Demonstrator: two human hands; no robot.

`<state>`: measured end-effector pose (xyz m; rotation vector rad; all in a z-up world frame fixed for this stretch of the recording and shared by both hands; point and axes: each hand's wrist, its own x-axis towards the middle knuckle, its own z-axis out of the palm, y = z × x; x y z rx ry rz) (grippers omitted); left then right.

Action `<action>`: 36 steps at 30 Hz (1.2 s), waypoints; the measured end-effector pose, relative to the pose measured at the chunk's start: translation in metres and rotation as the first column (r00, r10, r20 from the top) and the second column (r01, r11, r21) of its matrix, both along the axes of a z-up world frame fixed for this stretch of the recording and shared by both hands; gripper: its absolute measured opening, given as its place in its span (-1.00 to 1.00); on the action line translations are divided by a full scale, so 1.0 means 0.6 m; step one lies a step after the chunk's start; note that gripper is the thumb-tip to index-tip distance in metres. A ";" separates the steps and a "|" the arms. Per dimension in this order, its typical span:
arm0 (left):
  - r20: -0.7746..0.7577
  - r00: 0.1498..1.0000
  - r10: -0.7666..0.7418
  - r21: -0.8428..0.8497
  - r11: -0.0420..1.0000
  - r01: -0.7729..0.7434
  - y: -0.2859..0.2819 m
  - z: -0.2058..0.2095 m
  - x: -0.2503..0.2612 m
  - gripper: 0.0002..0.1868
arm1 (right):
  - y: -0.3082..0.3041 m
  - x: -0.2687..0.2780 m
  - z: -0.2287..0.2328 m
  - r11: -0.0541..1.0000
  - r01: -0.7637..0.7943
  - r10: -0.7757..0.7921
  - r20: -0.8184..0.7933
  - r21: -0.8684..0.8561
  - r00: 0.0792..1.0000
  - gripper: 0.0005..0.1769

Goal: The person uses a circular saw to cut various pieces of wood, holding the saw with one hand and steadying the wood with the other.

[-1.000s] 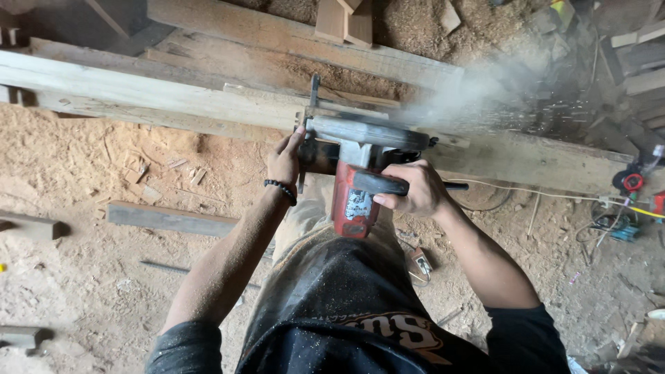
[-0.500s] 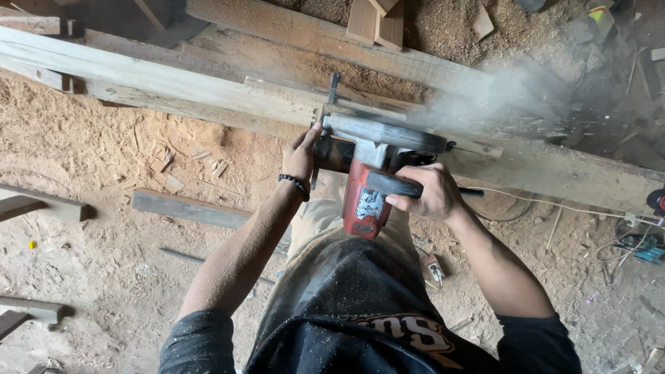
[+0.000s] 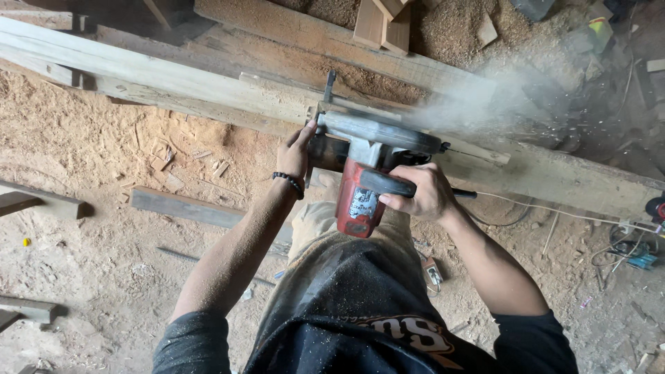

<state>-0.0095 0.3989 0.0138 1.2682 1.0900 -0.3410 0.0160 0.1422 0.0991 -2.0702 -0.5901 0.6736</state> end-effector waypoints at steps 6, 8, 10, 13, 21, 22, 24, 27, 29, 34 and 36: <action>-0.002 0.999 -0.032 0.025 0.999 0.032 0.024 0.012 0.000 -0.36 | 0.026 0.001 0.002 1.000 -0.008 0.008 0.007 0.011 1.000 -0.54; -0.005 1.000 -0.031 0.030 0.999 0.031 0.033 -0.002 -0.001 -0.36 | 0.032 0.001 -0.001 1.000 -0.011 0.011 0.012 0.004 1.000 -0.53; -0.009 1.000 -0.027 0.035 0.999 0.028 0.040 0.003 0.001 -0.37 | 0.039 0.000 -0.002 1.000 -0.015 0.015 0.018 -0.003 1.000 -0.52; -0.012 1.000 -0.024 0.029 0.999 0.025 0.049 0.022 0.004 -0.35 | 0.051 -0.001 0.000 1.000 -0.015 0.015 0.017 -0.003 1.000 -0.53; -0.011 1.000 -0.008 0.035 0.999 0.009 0.070 -0.014 -0.001 -0.31 | 0.079 0.002 -0.007 1.000 -0.017 0.017 0.018 -0.004 1.000 -0.51; -0.010 1.000 -0.006 0.035 0.999 0.006 0.076 -0.012 0.001 -0.31 | 0.084 0.002 -0.006 1.000 -0.019 0.019 0.019 -0.004 1.000 -0.51; -0.016 1.000 -0.021 0.025 0.999 0.021 0.086 -0.009 0.005 -0.30 | 0.094 0.002 -0.005 1.000 -0.002 0.002 0.016 0.017 1.000 -0.53; -0.016 0.999 -0.029 0.032 0.999 0.030 0.101 -0.012 0.004 -0.33 | 0.107 0.002 -0.001 1.000 -0.007 0.006 0.032 0.013 0.999 -0.53; -0.014 0.999 -0.039 0.037 0.999 0.040 0.110 -0.028 0.003 -0.33 | 0.115 0.003 -0.003 1.000 -0.003 0.003 0.039 0.011 0.999 -0.53; -0.018 0.999 -0.051 0.023 0.998 0.052 0.121 -0.026 0.005 -0.32 | 0.129 -0.001 -0.008 1.000 0.015 -0.015 0.054 -0.006 0.998 -0.51; 0.005 1.000 -0.016 0.012 1.000 0.016 0.128 -0.037 0.005 -0.33 | 0.134 0.001 -0.008 1.000 0.019 -0.019 0.037 -0.007 0.999 -0.52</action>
